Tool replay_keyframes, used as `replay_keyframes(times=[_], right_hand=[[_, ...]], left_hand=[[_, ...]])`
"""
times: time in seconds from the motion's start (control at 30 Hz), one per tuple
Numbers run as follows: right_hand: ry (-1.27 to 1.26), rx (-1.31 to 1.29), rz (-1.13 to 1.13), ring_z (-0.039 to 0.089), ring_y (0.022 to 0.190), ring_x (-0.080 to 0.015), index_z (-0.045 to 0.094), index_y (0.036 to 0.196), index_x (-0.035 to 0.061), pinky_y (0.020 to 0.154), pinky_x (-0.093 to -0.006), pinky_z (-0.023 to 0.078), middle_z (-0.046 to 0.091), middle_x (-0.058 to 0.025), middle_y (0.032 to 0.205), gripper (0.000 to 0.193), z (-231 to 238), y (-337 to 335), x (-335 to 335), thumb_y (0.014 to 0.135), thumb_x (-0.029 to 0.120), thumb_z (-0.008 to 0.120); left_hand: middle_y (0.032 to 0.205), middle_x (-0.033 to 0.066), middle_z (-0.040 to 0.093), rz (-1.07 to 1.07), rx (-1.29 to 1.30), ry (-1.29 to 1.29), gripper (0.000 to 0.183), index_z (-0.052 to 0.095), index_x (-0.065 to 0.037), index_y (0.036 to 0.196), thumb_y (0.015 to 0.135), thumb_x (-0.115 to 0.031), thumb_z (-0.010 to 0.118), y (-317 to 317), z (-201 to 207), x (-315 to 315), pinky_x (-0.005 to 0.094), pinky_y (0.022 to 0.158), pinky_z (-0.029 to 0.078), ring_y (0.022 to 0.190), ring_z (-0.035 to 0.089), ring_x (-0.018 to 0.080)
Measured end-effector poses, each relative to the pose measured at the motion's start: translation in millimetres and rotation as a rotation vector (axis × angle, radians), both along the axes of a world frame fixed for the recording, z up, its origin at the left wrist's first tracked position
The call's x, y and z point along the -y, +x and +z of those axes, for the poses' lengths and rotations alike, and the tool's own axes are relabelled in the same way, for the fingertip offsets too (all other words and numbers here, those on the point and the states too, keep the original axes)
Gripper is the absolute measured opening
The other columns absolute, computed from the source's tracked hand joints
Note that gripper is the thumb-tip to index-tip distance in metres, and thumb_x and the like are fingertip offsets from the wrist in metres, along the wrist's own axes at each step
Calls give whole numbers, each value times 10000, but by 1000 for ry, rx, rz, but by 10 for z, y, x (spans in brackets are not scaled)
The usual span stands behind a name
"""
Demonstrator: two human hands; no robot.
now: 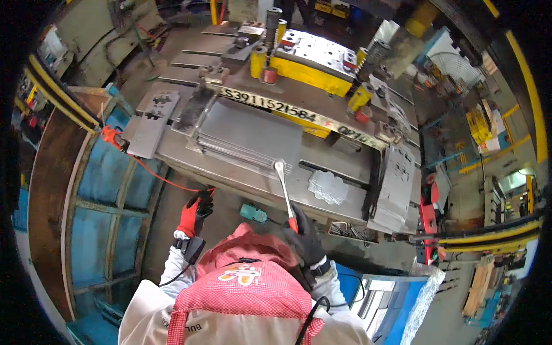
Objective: Manually position metal sheets into a stamping press and inspect the results.
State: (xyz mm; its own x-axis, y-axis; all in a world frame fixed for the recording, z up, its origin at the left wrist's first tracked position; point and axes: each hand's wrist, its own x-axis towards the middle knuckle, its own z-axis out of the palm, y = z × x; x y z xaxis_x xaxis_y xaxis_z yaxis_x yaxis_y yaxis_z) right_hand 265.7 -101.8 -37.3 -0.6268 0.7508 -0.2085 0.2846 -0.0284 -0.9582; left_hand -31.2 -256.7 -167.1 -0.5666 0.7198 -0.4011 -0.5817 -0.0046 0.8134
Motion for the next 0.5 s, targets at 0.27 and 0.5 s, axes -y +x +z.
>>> replay_keyframes(times=[0.27,0.5], right_hand=[[-99,-33,49,497,588,-75,491,1151,18,509,-226,404,568,-16,740,410,169,-188,-1250,821,257,533],[-51,-83,-36,487,642,-91,368,1297,29,572,-239,423,541,-36,808,595,811,-5,-504,770,215,571]], left_hand=[[1017,172,598,-111,-5,32,365,448,20,1184,900,-208,454,129,266,-66,302,692,509,809,618,225],[1229,191,472,-391,23,229,473,322,0,1306,916,-255,409,576,1015,-375,389,899,431,1056,529,297]])
